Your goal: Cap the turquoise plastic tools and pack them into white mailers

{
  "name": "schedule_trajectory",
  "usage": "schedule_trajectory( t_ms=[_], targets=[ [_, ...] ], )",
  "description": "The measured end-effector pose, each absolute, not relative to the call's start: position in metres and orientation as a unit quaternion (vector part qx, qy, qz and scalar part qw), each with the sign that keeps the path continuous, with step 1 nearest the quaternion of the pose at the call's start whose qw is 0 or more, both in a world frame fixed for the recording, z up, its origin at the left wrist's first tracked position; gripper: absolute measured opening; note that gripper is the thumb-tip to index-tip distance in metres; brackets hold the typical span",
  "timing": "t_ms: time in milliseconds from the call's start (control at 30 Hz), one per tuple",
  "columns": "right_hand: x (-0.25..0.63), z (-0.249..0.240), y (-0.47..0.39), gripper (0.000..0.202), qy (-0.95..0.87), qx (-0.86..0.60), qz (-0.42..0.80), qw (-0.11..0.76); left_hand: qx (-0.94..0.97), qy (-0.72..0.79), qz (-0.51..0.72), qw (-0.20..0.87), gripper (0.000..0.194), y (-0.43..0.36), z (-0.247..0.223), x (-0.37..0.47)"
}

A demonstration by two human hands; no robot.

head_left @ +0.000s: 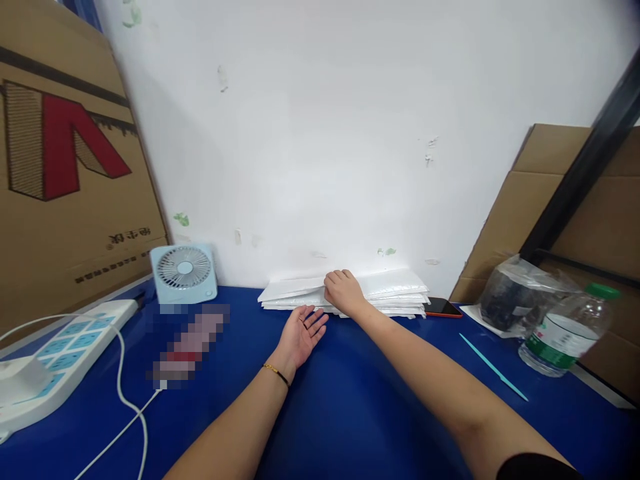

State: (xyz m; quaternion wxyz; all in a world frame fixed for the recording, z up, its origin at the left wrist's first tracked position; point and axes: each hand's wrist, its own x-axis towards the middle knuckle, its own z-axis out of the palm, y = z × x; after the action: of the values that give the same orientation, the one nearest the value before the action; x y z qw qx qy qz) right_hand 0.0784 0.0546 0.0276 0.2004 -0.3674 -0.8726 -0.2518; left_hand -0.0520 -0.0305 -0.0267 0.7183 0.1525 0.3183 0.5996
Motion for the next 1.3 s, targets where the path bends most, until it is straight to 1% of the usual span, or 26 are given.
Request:
schedule_trajectory(
  t_ms=[67, 133, 200, 267, 367, 433, 500, 600, 767, 833, 933, 1033, 1133, 1233, 1300],
  targets=[
    [0.078, 0.035, 0.047, 0.021, -0.859, -0.383, -0.236, 0.246, 0.149, 0.304, 0.598, 0.727, 0.032, -0.031, -0.025, -0.051],
    [0.08, 0.044, 0.034, 0.024, -0.844, -0.393, -0.162, 0.328, 0.155, 0.272, 0.606, 0.731, 0.032, -0.033, -0.023, -0.051],
    [0.088, 0.051, 0.021, 0.025, -0.815, -0.394, -0.038, 0.422, 0.169, 0.226, 0.624, 0.729, 0.028, -0.036, -0.019, -0.051],
    [0.099, 0.054, 0.01, 0.026, -0.765, -0.398, 0.09, 0.498, 0.18, 0.183, 0.643, 0.722, 0.022, -0.039, -0.016, -0.051],
    [0.117, 0.05, -0.004, 0.025, -0.633, -0.39, 0.286, 0.604, 0.203, 0.138, 0.677, 0.694, 0.018, -0.045, -0.007, -0.048],
    [0.125, 0.04, -0.013, 0.022, -0.52, -0.373, 0.442, 0.628, 0.237, 0.118, 0.7, 0.663, 0.024, -0.05, 0.002, -0.044],
    [0.127, 0.027, -0.022, 0.019, -0.413, -0.37, 0.576, 0.6, 0.267, 0.106, 0.722, 0.629, 0.033, -0.056, 0.014, -0.039],
    [0.125, 0.009, -0.033, 0.018, -0.295, -0.366, 0.68, 0.563, 0.281, 0.111, 0.765, 0.569, 0.042, -0.062, 0.033, -0.029],
    [0.126, -0.01, -0.04, 0.027, -0.175, -0.315, 0.728, 0.583, 0.308, 0.178, 0.807, 0.472, 0.051, -0.061, 0.058, -0.002],
    [0.128, -0.015, -0.04, 0.026, -0.151, -0.318, 0.732, 0.583, 0.343, 0.204, 0.801, 0.446, 0.049, -0.061, 0.064, 0.01],
    [0.127, -0.023, -0.037, 0.027, -0.145, -0.342, 0.726, 0.578, 0.396, 0.234, 0.784, 0.417, 0.038, -0.063, 0.071, 0.025],
    [0.126, -0.03, -0.033, 0.021, -0.153, -0.371, 0.702, 0.589, 0.421, 0.238, 0.776, 0.405, 0.035, -0.066, 0.079, 0.033],
    [0.127, -0.034, -0.03, 0.019, -0.199, -0.381, 0.676, 0.599, 0.413, 0.228, 0.79, 0.392, 0.038, -0.068, 0.084, 0.036],
    [0.128, -0.035, -0.03, 0.031, -0.323, -0.431, 0.607, 0.585, 0.391, 0.212, 0.815, 0.372, 0.039, -0.07, 0.084, 0.036],
    [0.13, -0.036, -0.029, 0.035, -0.387, -0.475, 0.552, 0.566, 0.37, 0.203, 0.832, 0.36, 0.036, -0.071, 0.082, 0.035]
  ],
)
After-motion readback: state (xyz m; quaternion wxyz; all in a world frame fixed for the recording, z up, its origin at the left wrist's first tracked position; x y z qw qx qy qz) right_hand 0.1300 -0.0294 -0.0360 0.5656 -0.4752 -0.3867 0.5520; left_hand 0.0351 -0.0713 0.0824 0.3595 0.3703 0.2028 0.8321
